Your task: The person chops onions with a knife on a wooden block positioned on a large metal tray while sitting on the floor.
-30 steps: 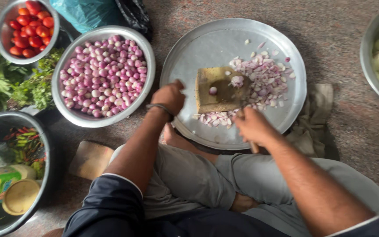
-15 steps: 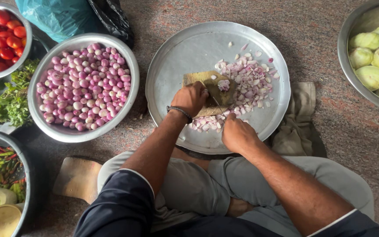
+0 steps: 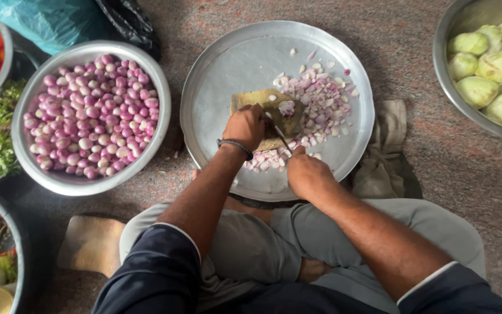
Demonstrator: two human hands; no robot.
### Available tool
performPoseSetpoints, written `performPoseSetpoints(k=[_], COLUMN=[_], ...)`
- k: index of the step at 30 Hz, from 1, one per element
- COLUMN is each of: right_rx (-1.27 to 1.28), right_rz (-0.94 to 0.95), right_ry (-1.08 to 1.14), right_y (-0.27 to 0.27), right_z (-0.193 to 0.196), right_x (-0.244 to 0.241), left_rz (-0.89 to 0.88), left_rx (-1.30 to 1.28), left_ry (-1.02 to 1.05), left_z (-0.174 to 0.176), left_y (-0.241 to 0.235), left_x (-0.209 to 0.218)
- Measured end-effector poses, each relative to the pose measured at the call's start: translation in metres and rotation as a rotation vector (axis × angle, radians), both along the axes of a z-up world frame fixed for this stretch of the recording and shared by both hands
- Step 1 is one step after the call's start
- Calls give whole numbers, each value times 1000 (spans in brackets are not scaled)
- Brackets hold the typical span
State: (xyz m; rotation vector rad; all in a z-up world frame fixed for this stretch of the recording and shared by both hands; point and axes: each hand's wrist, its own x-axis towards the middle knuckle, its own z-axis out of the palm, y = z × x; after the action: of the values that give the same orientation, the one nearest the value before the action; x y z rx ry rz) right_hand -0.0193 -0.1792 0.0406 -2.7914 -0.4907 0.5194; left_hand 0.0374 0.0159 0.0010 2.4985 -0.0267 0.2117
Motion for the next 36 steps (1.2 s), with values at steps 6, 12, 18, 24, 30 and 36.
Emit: performPoseSetpoints(k=[6, 12, 18, 24, 30, 36], right_rx=[-37, -55, -45, 122, 548, 416], right_rz=[137, 59, 42, 87, -319, -348], right_ry=[164, 151, 209, 129, 787, 452], right_y=[-22, -2, -20, -18, -25, -20], right_z=[8, 20, 18, -51, 10, 52], right_x=[1, 13, 6, 23, 29, 34], left_rz=[-11, -17, 7, 33, 20, -137], left_rx=[0, -2, 21, -8, 44, 78], left_ry=[10, 2, 82, 63, 80, -79], left_z=[-7, -2, -9, 3, 12, 18], left_y=[-1, 0, -2, -4, -5, -5], left_x=[0, 1, 0, -4, -7, -4])
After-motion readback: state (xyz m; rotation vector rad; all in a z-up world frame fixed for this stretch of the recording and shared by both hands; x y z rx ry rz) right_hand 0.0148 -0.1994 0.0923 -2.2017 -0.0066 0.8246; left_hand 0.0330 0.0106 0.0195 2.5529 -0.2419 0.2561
